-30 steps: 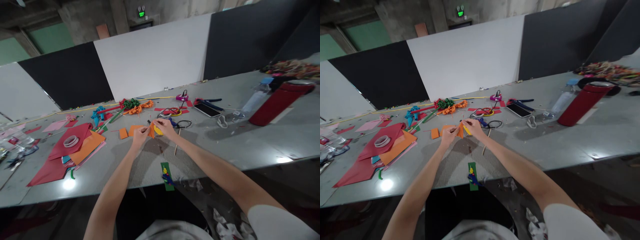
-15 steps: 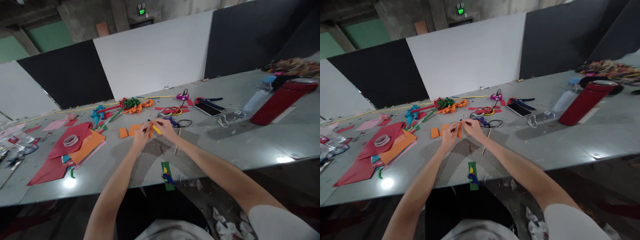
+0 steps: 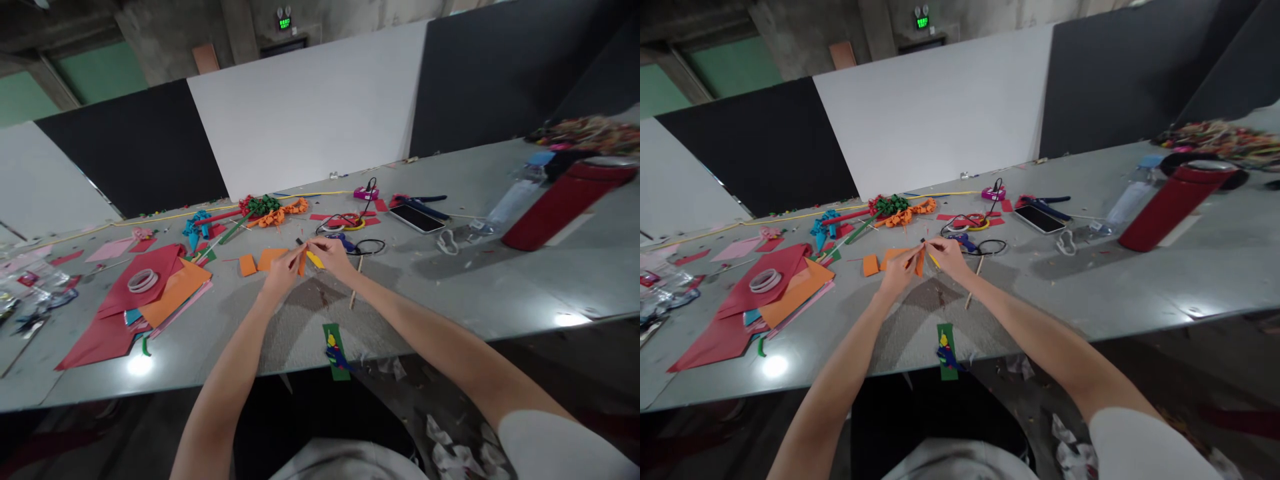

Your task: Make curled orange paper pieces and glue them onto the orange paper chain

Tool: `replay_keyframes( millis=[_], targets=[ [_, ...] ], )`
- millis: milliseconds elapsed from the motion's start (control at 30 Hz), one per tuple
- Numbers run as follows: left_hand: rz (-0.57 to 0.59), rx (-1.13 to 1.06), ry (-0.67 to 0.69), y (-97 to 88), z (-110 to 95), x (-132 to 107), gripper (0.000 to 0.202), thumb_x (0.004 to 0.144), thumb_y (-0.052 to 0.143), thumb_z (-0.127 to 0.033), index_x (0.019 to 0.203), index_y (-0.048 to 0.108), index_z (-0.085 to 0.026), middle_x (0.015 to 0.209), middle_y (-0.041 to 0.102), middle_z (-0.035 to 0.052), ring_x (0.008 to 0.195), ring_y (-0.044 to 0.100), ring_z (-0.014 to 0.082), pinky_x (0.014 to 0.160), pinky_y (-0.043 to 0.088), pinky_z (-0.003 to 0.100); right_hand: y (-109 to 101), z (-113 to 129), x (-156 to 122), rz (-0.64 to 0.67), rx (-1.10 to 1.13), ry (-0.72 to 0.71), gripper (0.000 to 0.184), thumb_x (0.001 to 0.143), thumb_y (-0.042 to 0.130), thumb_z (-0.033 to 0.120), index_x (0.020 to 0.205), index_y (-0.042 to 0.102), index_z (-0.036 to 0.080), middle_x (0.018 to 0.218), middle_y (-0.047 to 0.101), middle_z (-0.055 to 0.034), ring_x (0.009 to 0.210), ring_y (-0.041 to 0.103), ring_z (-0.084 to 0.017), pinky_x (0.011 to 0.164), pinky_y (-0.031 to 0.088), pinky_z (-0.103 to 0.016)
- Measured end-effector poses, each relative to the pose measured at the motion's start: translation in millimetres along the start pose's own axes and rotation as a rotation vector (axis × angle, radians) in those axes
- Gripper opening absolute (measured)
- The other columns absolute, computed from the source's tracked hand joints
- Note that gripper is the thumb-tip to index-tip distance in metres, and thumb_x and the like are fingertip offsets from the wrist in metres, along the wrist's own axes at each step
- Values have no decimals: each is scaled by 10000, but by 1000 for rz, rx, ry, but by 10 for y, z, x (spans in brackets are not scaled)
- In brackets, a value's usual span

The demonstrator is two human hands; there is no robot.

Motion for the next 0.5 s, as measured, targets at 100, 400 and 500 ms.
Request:
replay_keyframes(
  millis=[100, 400, 500],
  targets=[
    [46, 48, -3, -20, 22, -4, 395, 1015, 471, -230, 1366, 649, -195, 1062, 766, 136, 904, 713, 180, 862, 560, 297, 13, 14, -10, 11, -5, 18, 308, 869, 621, 454, 834, 781, 193, 794, 732, -41, 733, 621, -194, 692, 469, -301],
    [69, 25, -52, -12, 48, -15, 399, 986, 481, -203, 1337, 670, -183, 996, 755, 126, 881, 688, 177, 878, 534, 305, 32, 18, -17, 13, -55, 76, 402, 880, 591, 541, 737, 717, 187, 655, 614, -12, 628, 513, -166, 604, 398, -288],
    [51, -11, -77, -6, 3, -4, 376, 973, 508, -218, 1300, 694, -209, 1027, 762, 118, 905, 700, 187, 880, 533, 302, 25, 34, -17, -5, -69, 63, 421, 881, 584, 565, 725, 702, 193, 673, 620, -21, 655, 525, -176, 624, 407, -295]
  ],
)
Point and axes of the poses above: each hand's wrist, its own x-axis towards the middle knuckle, its own y-axis out of the palm, z = x × y, the point moved 1 cm from there along x, towards the middle knuckle
